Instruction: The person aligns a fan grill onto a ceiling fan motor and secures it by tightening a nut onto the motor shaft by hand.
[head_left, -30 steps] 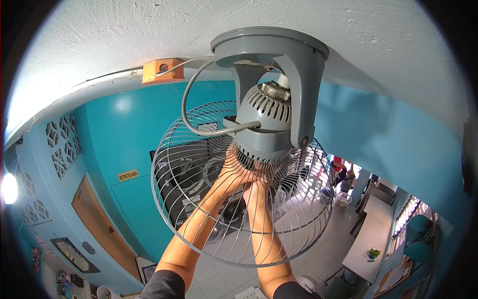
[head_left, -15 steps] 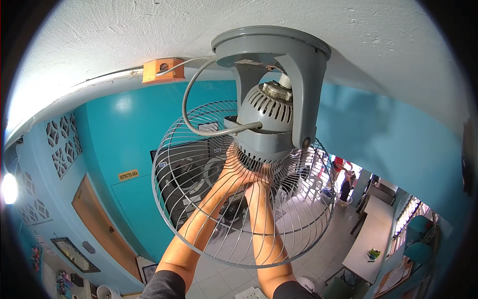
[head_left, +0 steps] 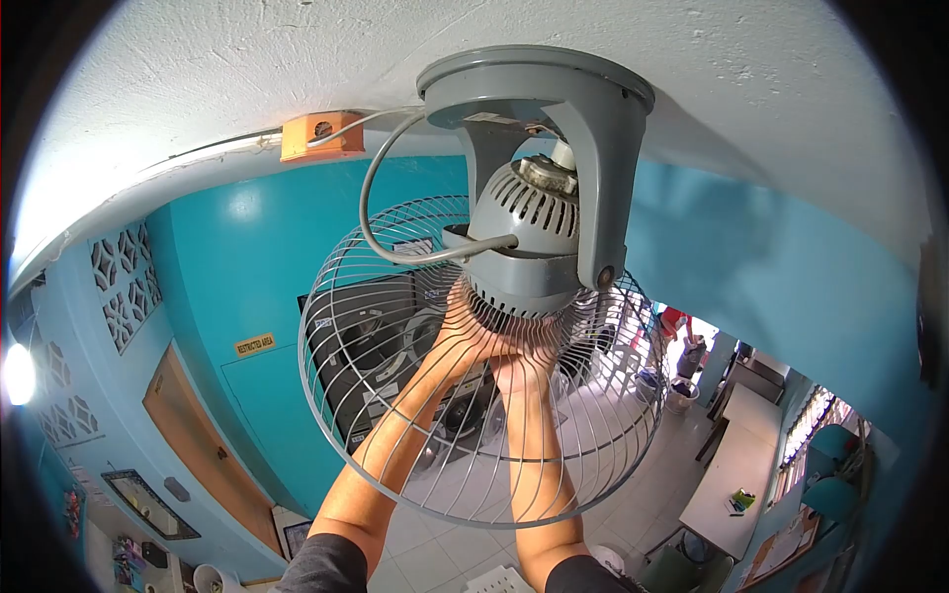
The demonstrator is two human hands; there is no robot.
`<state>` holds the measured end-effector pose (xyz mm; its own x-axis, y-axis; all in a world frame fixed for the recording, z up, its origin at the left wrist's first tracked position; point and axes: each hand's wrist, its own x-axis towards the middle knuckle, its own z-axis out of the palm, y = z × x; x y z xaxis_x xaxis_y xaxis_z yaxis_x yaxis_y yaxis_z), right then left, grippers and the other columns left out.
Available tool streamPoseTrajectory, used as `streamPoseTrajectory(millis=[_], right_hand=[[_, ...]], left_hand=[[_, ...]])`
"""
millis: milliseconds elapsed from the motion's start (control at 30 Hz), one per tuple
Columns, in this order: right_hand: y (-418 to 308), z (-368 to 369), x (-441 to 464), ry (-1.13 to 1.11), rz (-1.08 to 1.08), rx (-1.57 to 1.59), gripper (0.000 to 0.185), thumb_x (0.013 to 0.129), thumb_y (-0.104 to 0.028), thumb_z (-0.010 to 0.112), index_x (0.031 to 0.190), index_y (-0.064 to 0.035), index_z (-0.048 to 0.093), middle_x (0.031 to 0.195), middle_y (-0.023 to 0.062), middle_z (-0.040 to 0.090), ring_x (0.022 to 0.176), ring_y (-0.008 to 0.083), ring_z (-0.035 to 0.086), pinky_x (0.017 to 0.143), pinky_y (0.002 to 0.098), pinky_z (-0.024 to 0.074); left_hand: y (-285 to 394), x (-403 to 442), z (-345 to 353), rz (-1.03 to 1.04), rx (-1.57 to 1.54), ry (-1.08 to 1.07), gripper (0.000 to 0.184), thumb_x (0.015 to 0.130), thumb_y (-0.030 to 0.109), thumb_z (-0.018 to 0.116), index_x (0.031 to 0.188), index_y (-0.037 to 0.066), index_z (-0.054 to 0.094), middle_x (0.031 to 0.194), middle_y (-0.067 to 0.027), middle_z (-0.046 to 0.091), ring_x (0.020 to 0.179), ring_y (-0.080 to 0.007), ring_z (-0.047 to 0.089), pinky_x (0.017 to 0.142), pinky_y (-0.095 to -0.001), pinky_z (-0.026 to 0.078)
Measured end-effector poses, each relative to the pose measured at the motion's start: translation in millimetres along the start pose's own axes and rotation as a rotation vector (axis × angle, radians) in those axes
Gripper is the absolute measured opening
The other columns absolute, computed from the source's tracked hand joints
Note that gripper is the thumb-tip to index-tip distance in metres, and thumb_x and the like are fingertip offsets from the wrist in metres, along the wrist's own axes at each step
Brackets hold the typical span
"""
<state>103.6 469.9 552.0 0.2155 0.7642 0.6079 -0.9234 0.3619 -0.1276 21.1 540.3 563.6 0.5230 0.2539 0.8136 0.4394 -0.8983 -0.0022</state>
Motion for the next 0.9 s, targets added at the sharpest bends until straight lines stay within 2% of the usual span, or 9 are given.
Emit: streamPoseTrajectory(millis=[67, 167, 267, 333, 367, 567, 667, 867, 900], right_hand=[[-0.3, -6.0, 7.9, 0.074, 0.052, -0.022, 0.025, 0.08, -0.024, 0.049, 0.101, -0.0116, 0.049, 0.094, 0.0022, 0.055, 0.078, 0.015, 0.057, 0.052, 0.0276, 0.0534], [-6.8, -3.3, 7.9, -0.002, 0.152, 0.04, 0.022, 0.079, -0.024, 0.05, 0.097, -0.0117, 0.051, 0.093, 0.0018, 0.055, 0.075, 0.0147, 0.056, 0.048, 0.0255, 0.0516], [-2.0, -17.6, 10.8, 0.049, 0.094, 0.068, 0.019, 0.076, -0.017, 0.054, 0.094, -0.0109, 0.052, 0.092, 0.0012, 0.055, 0.072, 0.0146, 0.056, 0.045, 0.0241, 0.0498], [-9.6, -23.0, 11.1, -0.057, 0.136, 0.118, 0.015, 0.075, -0.014, 0.053, 0.089, -0.0083, 0.053, 0.088, 0.0036, 0.056, 0.074, 0.0168, 0.056, 0.055, 0.0295, 0.0493], [-13.3, -16.5, 8.5, -0.165, 0.177, 0.167, 0.011, 0.075, -0.012, 0.052, 0.084, -0.0057, 0.054, 0.083, 0.0059, 0.057, 0.075, 0.0191, 0.056, 0.064, 0.0349, 0.0488], [-5.3, 9.4, -6.4, 0.084, -0.063, -0.107, 0.018, 0.067, 0.0, 0.059, 0.083, -0.0064, 0.051, 0.079, 0.0034, 0.055, 0.061, 0.014, 0.056, 0.048, 0.0237, 0.0494], [-5.2, 4.6, -7.5, 0.109, -0.193, -0.604, 0.056, 0.067, -0.001, 0.061, 0.116, -0.01, 0.035, 0.101, 0.0039, 0.05, 0.076, 0.014, 0.055, 0.052, 0.0246, 0.0492], [-9.3, -20.6, -8.2, -0.217, -1.053, -2.345, 0.042, 0.067, 0.001, 0.052, 0.108, -0.0094, 0.047, 0.101, 0.0088, 0.052, 0.091, 0.0242, 0.05, 0.079, 0.0361, 0.0412], [-6.9, -19.5, -8.6, -0.216, -1.054, -2.344, 0.042, 0.067, 0.001, 0.052, 0.108, -0.0094, 0.047, 0.101, 0.0088, 0.052, 0.091, 0.0242, 0.05, 0.079, 0.0361, 0.0412]], left_hand=[[9.9, 1.6, -10.7, -0.019, -0.186, -0.062, 0.099, 0.056, 0.064, 0.055, 0.124, 0.001, 0.019, 0.129, -0.0133, 0.019, 0.116, -0.0289, 0.017, 0.098, -0.0438, 0.008], [24.8, 0.1, -25.9, -0.11, -0.207, 0.094, 0.087, 0.046, 0.046, 0.069, 0.113, 0.001, 0.037, 0.112, -0.0131, 0.044, 0.102, -0.0292, 0.042, 0.09, -0.035, 0.033], [13.3, 1.5, -10.1, -0.087, -0.412, 0.128, 0.11, 0.047, 0.06, 0.065, 0.122, -0.004, 0.017, 0.127, -0.0162, 0.021, 0.116, -0.0297, 0.018, 0.1, -0.0378, 0.01], [17.1, 2.6, -20.9, -0.106, -0.061, 0.155, 0.089, 0.044, 0.042, 0.071, 0.114, 0.001, 0.036, 0.11, -0.0122, 0.044, 0.102, -0.028, 0.041, 0.089, -0.0349, 0.033], [13.4, 1.8, -19.9, -0.105, -0.063, 0.153, 0.089, 0.044, 0.042, 0.071, 0.114, 0.001, 0.036, 0.11, -0.0122, 0.044, 0.102, -0.028, 0.041, 0.089, -0.0349, 0.033], [7.7, 2.3, -24.8, -0.037, -0.066, 0.082, 0.083, 0.049, 0.044, 0.067, 0.113, 0.002, 0.036, 0.113, -0.0111, 0.043, 0.105, -0.0267, 0.037, 0.092, -0.0355, 0.029], [11.1, -1.6, -16.2, -0.105, 0.002, 0.011, 0.088, 0.048, 0.048, 0.066, 0.116, 0.003, 0.035, 0.117, -0.0118, 0.04, 0.108, -0.0284, 0.034, 0.094, -0.0354, 0.025], [3.8, -3.6, -10.0, 0.013, 0.048, 0.2, 0.087, 0.048, 0.048, 0.066, 0.115, 0.003, 0.035, 0.112, -0.0108, 0.043, 0.104, -0.0281, 0.038, 0.092, -0.0363, 0.029], [10.1, -3.1, -14.2, -0.041, -0.146, 0.189, 0.082, 0.052, 0.048, 0.064, 0.114, 0.003, 0.036, 0.11, -0.0095, 0.044, 0.103, -0.0267, 0.039, 0.091, -0.0349, 0.03]])
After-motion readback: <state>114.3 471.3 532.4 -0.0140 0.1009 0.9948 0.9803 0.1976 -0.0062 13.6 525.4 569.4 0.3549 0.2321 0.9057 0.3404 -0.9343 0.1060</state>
